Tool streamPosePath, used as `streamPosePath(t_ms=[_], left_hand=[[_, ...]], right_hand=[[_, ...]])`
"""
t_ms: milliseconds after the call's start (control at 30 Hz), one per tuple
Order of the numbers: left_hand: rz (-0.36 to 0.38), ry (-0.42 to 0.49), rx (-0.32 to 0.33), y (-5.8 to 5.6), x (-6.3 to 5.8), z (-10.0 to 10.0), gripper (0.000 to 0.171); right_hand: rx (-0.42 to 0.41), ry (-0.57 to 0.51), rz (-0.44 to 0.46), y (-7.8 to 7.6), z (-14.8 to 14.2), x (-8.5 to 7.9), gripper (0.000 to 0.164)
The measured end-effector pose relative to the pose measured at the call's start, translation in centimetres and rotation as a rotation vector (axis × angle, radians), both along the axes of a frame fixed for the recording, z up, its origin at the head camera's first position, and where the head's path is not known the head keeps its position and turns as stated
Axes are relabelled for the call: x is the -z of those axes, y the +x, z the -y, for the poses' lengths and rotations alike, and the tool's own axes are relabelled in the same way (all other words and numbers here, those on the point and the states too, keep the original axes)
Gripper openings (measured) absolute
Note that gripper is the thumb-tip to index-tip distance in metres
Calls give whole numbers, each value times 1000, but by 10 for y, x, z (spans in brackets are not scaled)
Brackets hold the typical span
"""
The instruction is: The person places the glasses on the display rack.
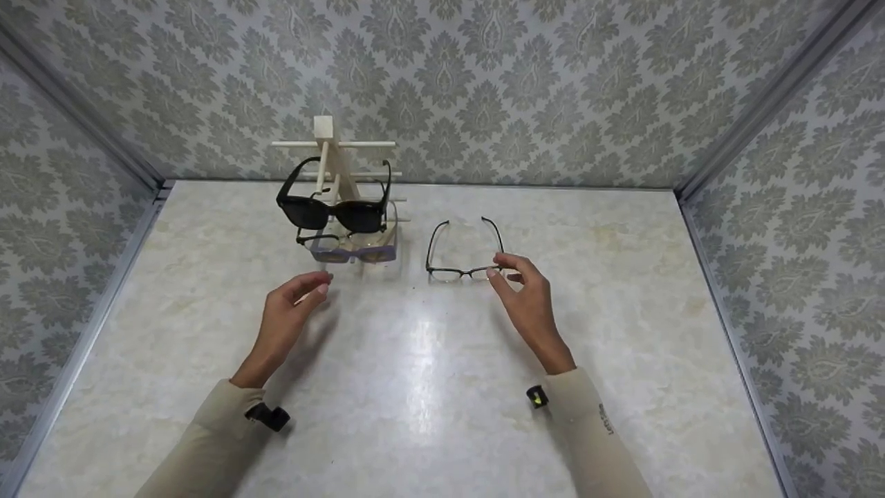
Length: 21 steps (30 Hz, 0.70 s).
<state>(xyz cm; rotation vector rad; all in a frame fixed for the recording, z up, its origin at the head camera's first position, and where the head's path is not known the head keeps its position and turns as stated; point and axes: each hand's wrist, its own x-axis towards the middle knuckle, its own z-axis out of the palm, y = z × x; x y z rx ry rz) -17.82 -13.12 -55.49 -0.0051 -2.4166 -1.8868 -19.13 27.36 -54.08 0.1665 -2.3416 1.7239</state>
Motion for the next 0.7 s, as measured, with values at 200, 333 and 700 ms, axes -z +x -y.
streamPosePath(t_ms=[200, 333, 700], left_hand=[[-11, 19, 57, 1, 8, -18, 35], [-11, 39, 102, 1, 13, -29, 37], [18, 40, 151, -3, 20, -55, 41]], right_hand=[[51, 28, 57, 7, -21, 13, 38], [76, 45, 111, 12, -31, 21, 43], [79, 24, 189, 12, -40, 35, 46]])
